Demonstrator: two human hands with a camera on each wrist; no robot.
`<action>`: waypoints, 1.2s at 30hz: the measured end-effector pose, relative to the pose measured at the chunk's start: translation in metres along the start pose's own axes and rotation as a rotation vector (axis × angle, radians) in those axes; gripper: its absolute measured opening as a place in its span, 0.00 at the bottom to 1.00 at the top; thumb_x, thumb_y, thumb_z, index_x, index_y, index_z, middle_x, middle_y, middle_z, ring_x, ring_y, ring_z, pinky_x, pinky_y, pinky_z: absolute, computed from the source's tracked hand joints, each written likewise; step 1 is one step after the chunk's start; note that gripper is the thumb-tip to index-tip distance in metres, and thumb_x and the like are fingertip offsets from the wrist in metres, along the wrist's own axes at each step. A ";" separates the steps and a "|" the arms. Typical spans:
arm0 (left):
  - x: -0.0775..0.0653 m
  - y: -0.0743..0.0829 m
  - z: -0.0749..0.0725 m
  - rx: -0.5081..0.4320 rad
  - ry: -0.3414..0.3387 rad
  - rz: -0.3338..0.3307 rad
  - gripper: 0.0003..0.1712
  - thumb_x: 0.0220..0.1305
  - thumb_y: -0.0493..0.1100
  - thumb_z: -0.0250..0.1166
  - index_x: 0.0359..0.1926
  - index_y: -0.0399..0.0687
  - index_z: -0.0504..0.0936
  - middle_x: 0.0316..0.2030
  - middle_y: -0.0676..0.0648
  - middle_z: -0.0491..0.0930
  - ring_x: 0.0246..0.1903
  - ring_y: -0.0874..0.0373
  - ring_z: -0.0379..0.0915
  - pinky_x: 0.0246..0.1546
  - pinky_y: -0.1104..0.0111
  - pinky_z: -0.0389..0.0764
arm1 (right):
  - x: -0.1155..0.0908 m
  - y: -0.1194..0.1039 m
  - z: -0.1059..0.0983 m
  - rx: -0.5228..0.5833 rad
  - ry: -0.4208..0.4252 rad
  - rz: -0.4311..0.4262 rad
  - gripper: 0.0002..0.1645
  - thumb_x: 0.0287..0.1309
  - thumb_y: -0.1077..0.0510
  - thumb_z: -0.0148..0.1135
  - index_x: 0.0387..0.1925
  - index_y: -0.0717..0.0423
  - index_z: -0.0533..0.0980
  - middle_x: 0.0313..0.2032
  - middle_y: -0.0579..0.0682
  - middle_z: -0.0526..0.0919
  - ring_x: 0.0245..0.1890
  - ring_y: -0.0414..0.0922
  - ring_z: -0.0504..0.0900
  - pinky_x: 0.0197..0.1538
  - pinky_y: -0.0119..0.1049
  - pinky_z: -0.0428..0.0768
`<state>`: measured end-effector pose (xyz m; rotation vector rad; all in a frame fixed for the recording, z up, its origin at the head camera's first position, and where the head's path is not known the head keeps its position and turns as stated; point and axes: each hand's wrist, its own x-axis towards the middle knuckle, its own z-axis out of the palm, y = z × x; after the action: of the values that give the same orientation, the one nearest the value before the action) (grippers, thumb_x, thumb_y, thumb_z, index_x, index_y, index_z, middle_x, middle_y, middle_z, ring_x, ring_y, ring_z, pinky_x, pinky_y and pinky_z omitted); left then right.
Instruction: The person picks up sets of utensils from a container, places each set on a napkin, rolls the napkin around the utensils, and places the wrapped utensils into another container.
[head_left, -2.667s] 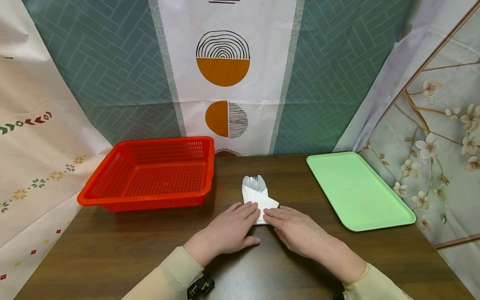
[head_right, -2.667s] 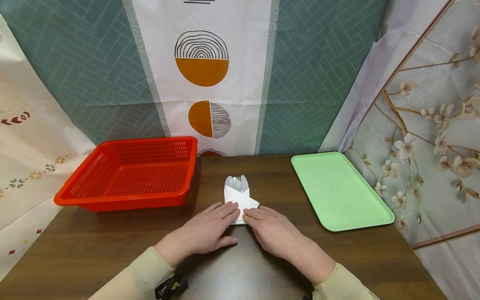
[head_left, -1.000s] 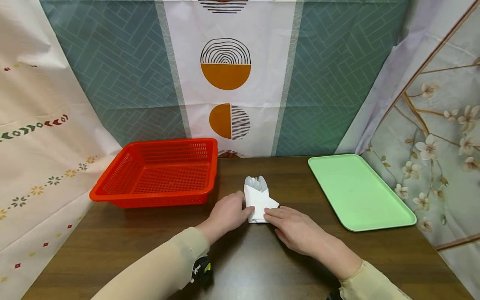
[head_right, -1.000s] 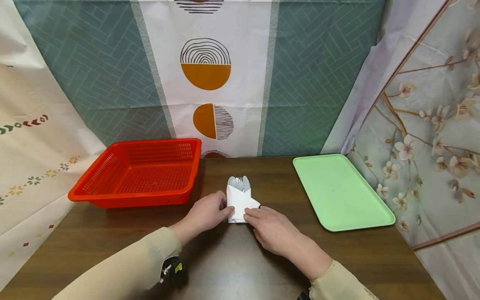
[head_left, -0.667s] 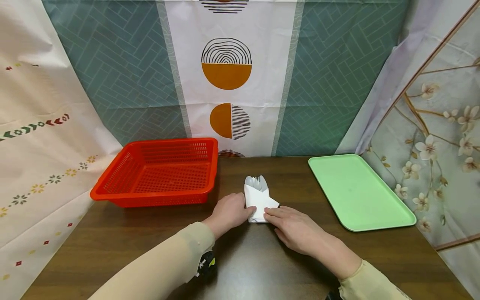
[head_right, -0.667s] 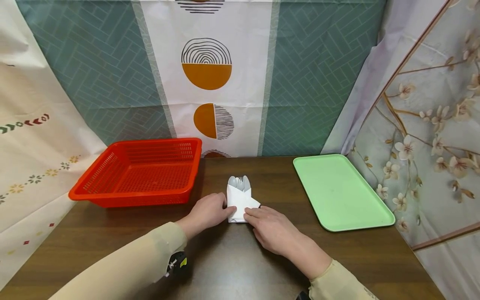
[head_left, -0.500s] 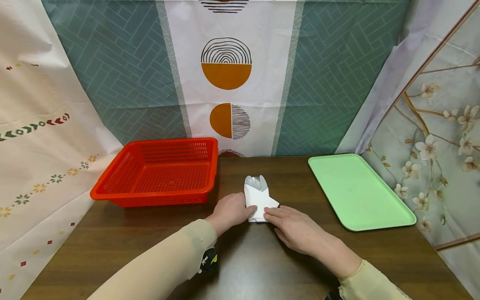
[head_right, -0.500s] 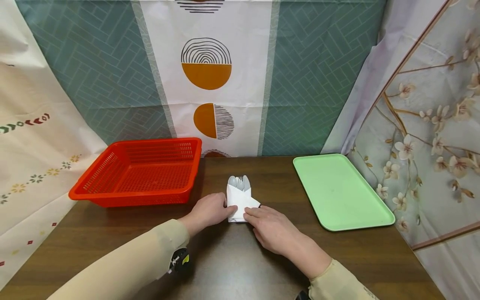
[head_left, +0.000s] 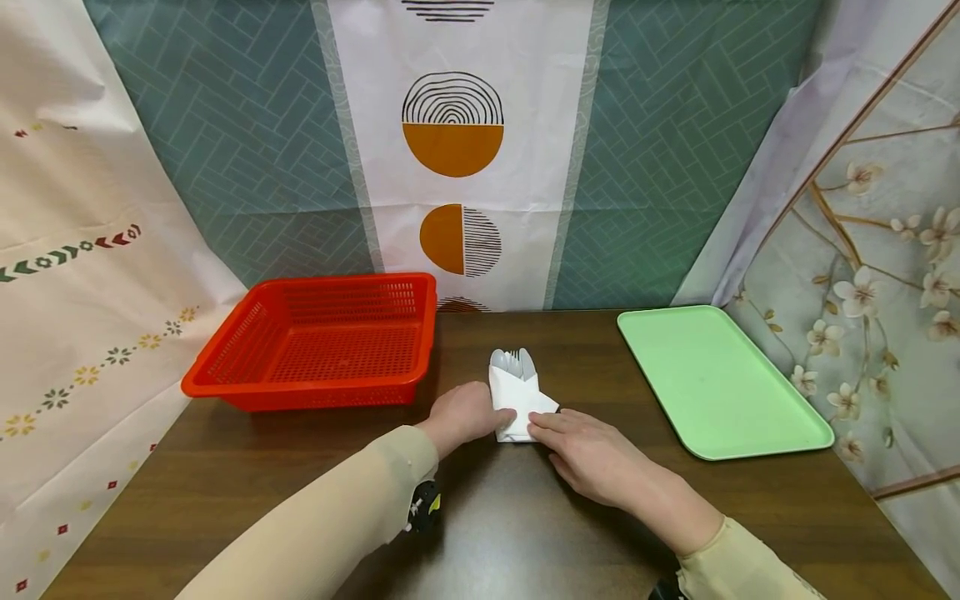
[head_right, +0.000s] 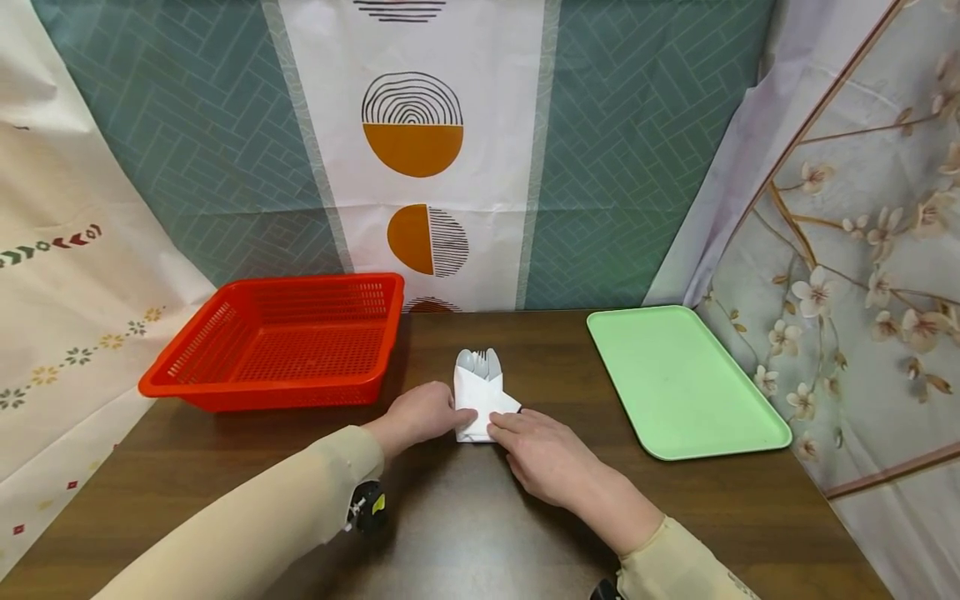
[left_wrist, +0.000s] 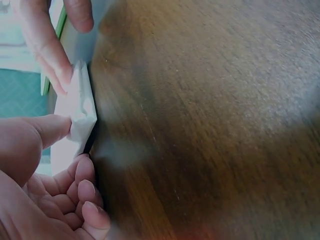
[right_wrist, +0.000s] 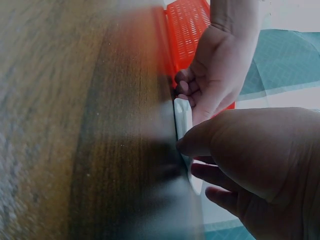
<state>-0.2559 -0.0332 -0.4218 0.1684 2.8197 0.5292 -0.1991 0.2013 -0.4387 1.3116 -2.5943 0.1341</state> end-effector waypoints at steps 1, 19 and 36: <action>-0.005 0.004 -0.005 -0.015 -0.008 -0.015 0.23 0.69 0.61 0.74 0.41 0.44 0.88 0.27 0.47 0.80 0.30 0.51 0.76 0.33 0.59 0.77 | 0.000 0.000 0.000 0.001 0.004 -0.002 0.28 0.64 0.66 0.75 0.65 0.62 0.83 0.68 0.57 0.83 0.68 0.55 0.83 0.71 0.53 0.78; 0.074 -0.040 0.046 -0.073 -0.034 -0.020 0.24 0.64 0.65 0.76 0.30 0.51 0.85 0.25 0.49 0.80 0.26 0.52 0.76 0.28 0.61 0.76 | 0.001 0.000 -0.001 0.007 0.006 -0.008 0.27 0.65 0.66 0.75 0.65 0.62 0.83 0.68 0.58 0.83 0.67 0.56 0.83 0.71 0.53 0.78; 0.082 -0.042 0.046 -0.167 -0.128 -0.041 0.22 0.64 0.61 0.75 0.25 0.50 0.89 0.21 0.48 0.86 0.23 0.52 0.82 0.25 0.60 0.79 | 0.000 0.000 0.000 0.022 0.005 -0.001 0.28 0.64 0.67 0.74 0.65 0.62 0.83 0.69 0.57 0.83 0.67 0.56 0.83 0.71 0.53 0.78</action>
<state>-0.3242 -0.0434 -0.4983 0.1070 2.6351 0.7142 -0.1993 0.2010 -0.4381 1.3182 -2.5947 0.1661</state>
